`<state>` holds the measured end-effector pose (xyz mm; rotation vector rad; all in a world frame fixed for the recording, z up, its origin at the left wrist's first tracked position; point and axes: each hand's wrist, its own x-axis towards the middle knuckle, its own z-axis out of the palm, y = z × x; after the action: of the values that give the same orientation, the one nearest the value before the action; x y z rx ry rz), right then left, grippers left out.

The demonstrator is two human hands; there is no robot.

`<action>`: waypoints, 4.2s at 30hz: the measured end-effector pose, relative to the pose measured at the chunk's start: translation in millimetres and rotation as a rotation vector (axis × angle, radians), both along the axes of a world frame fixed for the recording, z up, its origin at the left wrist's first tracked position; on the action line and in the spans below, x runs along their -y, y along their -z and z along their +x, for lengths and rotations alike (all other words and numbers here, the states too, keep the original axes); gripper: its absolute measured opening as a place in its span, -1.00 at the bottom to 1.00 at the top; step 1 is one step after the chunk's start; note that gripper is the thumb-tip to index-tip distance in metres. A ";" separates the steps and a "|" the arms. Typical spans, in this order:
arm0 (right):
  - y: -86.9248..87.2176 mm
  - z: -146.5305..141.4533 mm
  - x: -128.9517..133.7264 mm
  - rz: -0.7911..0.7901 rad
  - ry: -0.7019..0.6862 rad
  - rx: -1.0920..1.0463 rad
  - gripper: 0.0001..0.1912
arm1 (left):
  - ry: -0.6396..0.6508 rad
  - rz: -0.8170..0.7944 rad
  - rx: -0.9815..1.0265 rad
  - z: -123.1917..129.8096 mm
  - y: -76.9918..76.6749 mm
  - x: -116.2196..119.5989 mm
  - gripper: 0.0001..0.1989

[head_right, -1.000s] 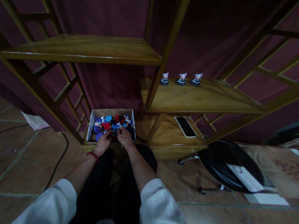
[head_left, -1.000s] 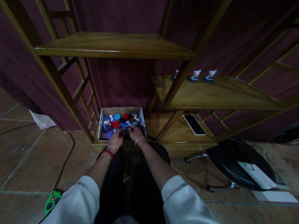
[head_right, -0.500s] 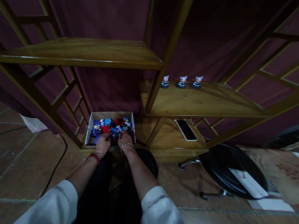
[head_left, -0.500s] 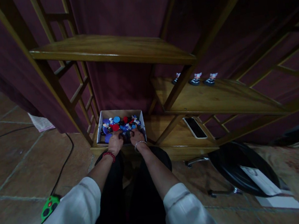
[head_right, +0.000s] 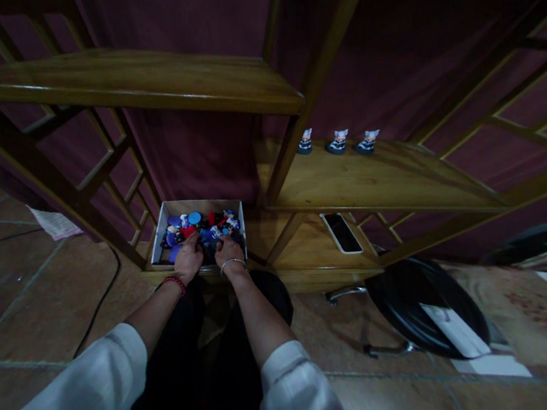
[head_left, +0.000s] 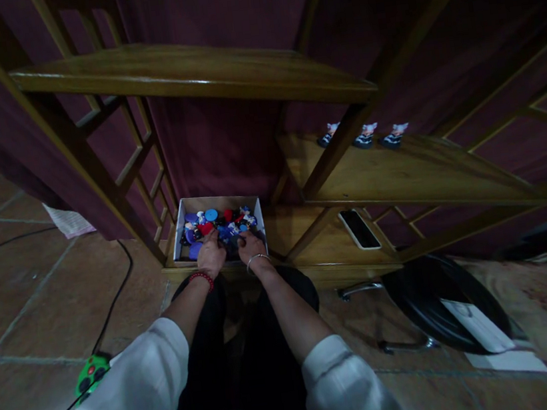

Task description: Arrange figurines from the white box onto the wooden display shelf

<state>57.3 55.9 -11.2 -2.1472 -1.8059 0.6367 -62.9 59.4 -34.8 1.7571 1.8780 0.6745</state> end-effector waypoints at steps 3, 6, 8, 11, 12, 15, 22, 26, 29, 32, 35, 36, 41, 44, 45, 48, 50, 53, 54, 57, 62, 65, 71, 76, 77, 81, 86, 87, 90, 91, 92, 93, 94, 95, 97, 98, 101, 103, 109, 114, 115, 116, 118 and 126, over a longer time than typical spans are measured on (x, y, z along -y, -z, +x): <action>1.8 0.2 -0.3 0.012 0.007 0.002 -0.70 | 0.002 0.032 0.008 1.3 1.6 0.1 -0.54; 3.8 0.8 -0.4 0.018 0.017 -0.001 -0.70 | -0.039 0.067 0.027 1.5 3.1 0.3 -0.49; 4.3 1.3 0.0 0.015 0.029 -0.009 -0.70 | -0.102 0.074 0.033 1.0 3.7 0.0 -0.46; 3.2 2.2 1.3 0.007 0.044 -0.023 -0.69 | -0.160 0.057 0.025 -0.2 4.5 -0.8 -0.47; 2.5 2.5 1.7 0.005 0.048 -0.027 -0.67 | -0.155 0.044 0.022 -0.6 4.7 -1.0 -0.48; 0.8 3.9 2.6 0.005 0.057 -0.028 -0.64 | -0.114 -0.025 0.005 -1.3 4.5 -1.1 -0.50; 5.2 8.3 0.8 -0.007 0.003 -0.039 -0.66 | -0.068 -0.084 -0.012 -1.9 0.3 0.7 -0.51; 10.6 8.1 -1.6 0.006 -0.004 -0.055 -0.64 | -0.004 -0.102 -0.025 -2.4 -2.3 1.9 -0.52; 13.3 7.4 -2.7 0.025 -0.004 -0.084 -0.64 | 0.041 -0.104 -0.026 -2.9 -3.7 3.0 -0.58; 14.4 7.4 -3.1 0.046 -0.004 -0.115 -0.63 | 0.068 -0.115 -0.029 -3.2 -4.1 4.5 -0.61; 15.4 8.1 -3.8 0.060 0.008 -0.147 -0.63 | 0.072 -0.103 -0.022 -3.0 -4.0 6.4 -0.61; 16.1 8.4 -4.2 0.071 0.013 -0.163 -0.63 | 0.073 -0.093 -0.016 -2.8 -4.0 7.0 -0.61; 20.1 10.5 -5.6 0.123 0.017 -0.300 -0.61 | 0.057 -0.059 0.031 -2.2 -5.5 9.5 -0.63; 20.7 11.7 -5.9 0.145 0.040 -0.313 -0.60 | 0.060 -0.038 0.083 -3.0 -6.7 10.4 -0.64; 20.6 12.1 -5.9 0.155 0.054 -0.305 -0.60 | 0.060 -0.035 0.105 -3.4 -6.7 10.6 -0.64; 20.7 13.5 -6.1 0.175 0.100 -0.302 -0.60 | 0.066 -0.017 0.200 -4.3 -5.3 10.3 -0.64; 21.0 14.4 -5.9 0.180 0.114 -0.325 -0.60 | 0.086 0.017 0.273 -4.2 -3.1 9.7 -0.65; 21.5 15.8 -5.4 0.171 0.119 -0.351 -0.60 | 0.118 0.075 0.322 -2.9 1.3 8.6 -0.68; 21.9 16.2 -5.2 0.167 0.118 -0.357 -0.59 | 0.120 0.089 0.320 -2.4 2.7 8.2 -0.68; 25.1 17.2 -5.7 0.178 0.102 -0.384 -0.60 | 0.109 0.120 0.288 -0.8 6.1 7.7 -0.68; 34.0 18.1 -7.5 0.163 0.078 -0.421 -0.59 | 0.051 0.126 0.147 0.0 6.2 9.4 -0.68; 35.2 19.0 -6.5 0.162 0.037 -0.351 -0.60 | 0.005 0.097 0.064 -0.2 3.5 10.8 -0.68; 31.7 17.7 -5.0 0.146 0.020 -0.348 -0.65 | -0.013 0.026 0.035 0.3 -1.0 12.3 -0.68; 29.3 11.7 -8.1 0.154 0.044 -0.370 -0.71 | 0.043 0.014 0.185 -0.6 3.1 10.4 -0.64; 28.3 10.1 -8.4 0.156 0.038 -0.365 -0.74 | 0.052 0.007 0.217 -1.0 4.0 9.9 -0.62; 23.0 2.8 -8.0 0.164 -0.005 -0.366 -0.82 | 0.058 -0.013 0.303 -3.0 3.3 9.4 -0.55; 18.1 -5.6 -4.8 0.141 -0.047 -0.421 -0.76 | -0.023 -0.032 0.357 -6.4 -2.0 10.4 -0.60; 17.4 -6.2 -4.3 0.133 -0.066 -0.424 -0.77 | -0.037 -0.030 0.350 -7.2 -2.1 10.1 -0.61; 16.3 -4.6 -3.7 0.144 -0.103 -0.370 -0.80 | -0.103 0.004 0.263 -9.1 0.0 8.2 -0.64; 16.2 -3.2 -3.8 0.158 -0.095 -0.329 -0.80 | -0.129 0.021 0.222 -9.5 1.1 7.5 -0.65; 16.1 -1.5 -4.0 0.170 -0.078 -0.286 -0.80 | -0.153 0.037 0.181 -9.6 2.2 6.9 -0.65; 16.0 0.1 -4.2 0.177 -0.056 -0.247 -0.79 | -0.169 0.051 0.139 -9.5 3.0 6.7 -0.66; 16.0 1.6 -4.5 0.179 -0.040 -0.216 -0.78 | -0.180 0.064 0.099 -9.2 3.4 6.8 -0.66; 16.0 2.5 -4.7 0.176 -0.035 -0.194 -0.76 | -0.184 0.075 0.061 -8.6 3.4 7.4 -0.66; 16.5 2.9 -5.1 0.165 -0.048 -0.170 -0.73 | -0.188 0.089 -0.003 -7.1 1.7 9.4 -0.65; 17.0 2.3 -5.4 0.159 -0.060 -0.165 -0.71 | -0.189 0.090 -0.026 -6.2 0.2 10.7 -0.65; 19.4 -1.0 -6.7 0.154 -0.085 -0.178 -0.67 | -0.186 0.067 -0.065 -4.1 -5.4 14.5 -0.67; 21.0 -3.3 -7.8 0.157 -0.094 -0.194 -0.64 | -0.186 0.051 -0.078 -3.6 -8.3 16.1 -0.68; 19.5 -8.9 -8.5 0.125 -0.146 -0.135 -0.62 | -0.160 0.045 -0.095 -5.2 -7.0 14.6 -0.70; 14.5 -12.3 -8.2 0.101 -0.160 -0.069 -0.64 | -0.119 -0.036 -0.095 -5.1 -8.4 14.0 -0.68; 13.9 -12.7 -8.2 0.106 -0.157 -0.063 -0.65 | -0.116 -0.046 -0.101 -4.7 -9.5 14.3 -0.68; 13.5 -13.1 -8.2 0.110 -0.152 -0.058 -0.66 | -0.113 -0.049 -0.108 -4.3 -10.4 14.5 -0.68; 13.2 -13.4 -8.0 0.118 -0.145 -0.056 -0.68 | -0.108 -0.051 -0.112 -3.7 -11.5 14.9 -0.69; 14.9 -8.5 -7.4 0.088 -0.152 -0.021 -0.74 | -0.082 -0.037 -0.082 -3.5 -10.9 14.4 -0.70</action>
<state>48.7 63.3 -26.1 -1.9542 -1.9616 0.5992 -66.4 45.0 -23.9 1.7170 2.0138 0.6020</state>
